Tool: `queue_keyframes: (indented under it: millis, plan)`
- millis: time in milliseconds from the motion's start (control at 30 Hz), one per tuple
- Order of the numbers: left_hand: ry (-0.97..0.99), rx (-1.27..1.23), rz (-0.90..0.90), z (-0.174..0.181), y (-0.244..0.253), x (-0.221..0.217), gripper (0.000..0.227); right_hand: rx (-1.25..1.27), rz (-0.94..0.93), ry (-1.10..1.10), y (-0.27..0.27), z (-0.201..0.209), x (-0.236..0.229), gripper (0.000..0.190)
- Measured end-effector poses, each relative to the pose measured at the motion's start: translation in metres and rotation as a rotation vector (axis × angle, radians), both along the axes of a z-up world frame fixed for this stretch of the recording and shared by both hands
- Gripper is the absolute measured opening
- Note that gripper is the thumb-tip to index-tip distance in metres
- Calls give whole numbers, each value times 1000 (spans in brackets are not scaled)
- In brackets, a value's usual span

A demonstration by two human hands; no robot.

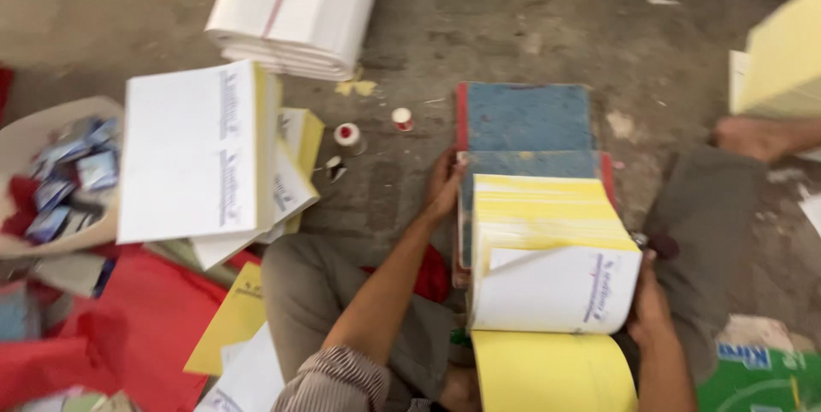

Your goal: The person sits on the floor and uses a handheld stapler to bind a stack of yellow and white papers into a notebook. They repeatedly flip through the pages, aligning them before stapling the spine. The person also uses a red pen to mark the pages.

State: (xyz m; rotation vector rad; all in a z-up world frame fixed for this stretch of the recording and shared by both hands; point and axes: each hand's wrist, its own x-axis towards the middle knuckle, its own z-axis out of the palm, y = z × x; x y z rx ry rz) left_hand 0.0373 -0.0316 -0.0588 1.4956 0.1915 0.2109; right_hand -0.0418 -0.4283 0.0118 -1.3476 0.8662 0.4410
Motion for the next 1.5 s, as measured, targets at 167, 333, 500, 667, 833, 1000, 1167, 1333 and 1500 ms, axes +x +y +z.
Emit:
queue_keyframes:
  millis: [167, 333, 500, 667, 833, 1000, 1167, 1333, 1500]
  plan:
    - [17, 331, 24, 16, -4, 24, 64, 37, 69, -19, -4, -11, 9, 76]
    - [85, 179, 103, 18, -17, 17, 67, 40, 61, -13, -6, -29, 3, 62]
    - [195, 136, 126, 15, -13, 23, 67, 61, 72, -1, -5, -25, 8, 58]
    - [235, 250, 88, 29, -4, 31, 70, 48, 62, 17, -4, -25, 7, 57]
    - [270, 201, -32, 47, -2, 20, 74, 46, 82, 28, -9, -36, 6, 53]
    - [271, 48, -36, 64, -8, 8, 70, 37, 130, -2, -11, -39, 3, 47]
    - [309, 289, -67, 69, -6, 0, 68, -7, 161, 21, -9, -38, 8, 49]
    - [347, 283, -85, 54, -10, -12, 70, -21, 229, -46, -17, -48, -3, 49]
    - [321, 332, -79, 63, -6, -5, 72, 16, 188, -66, -18, -51, 6, 45]
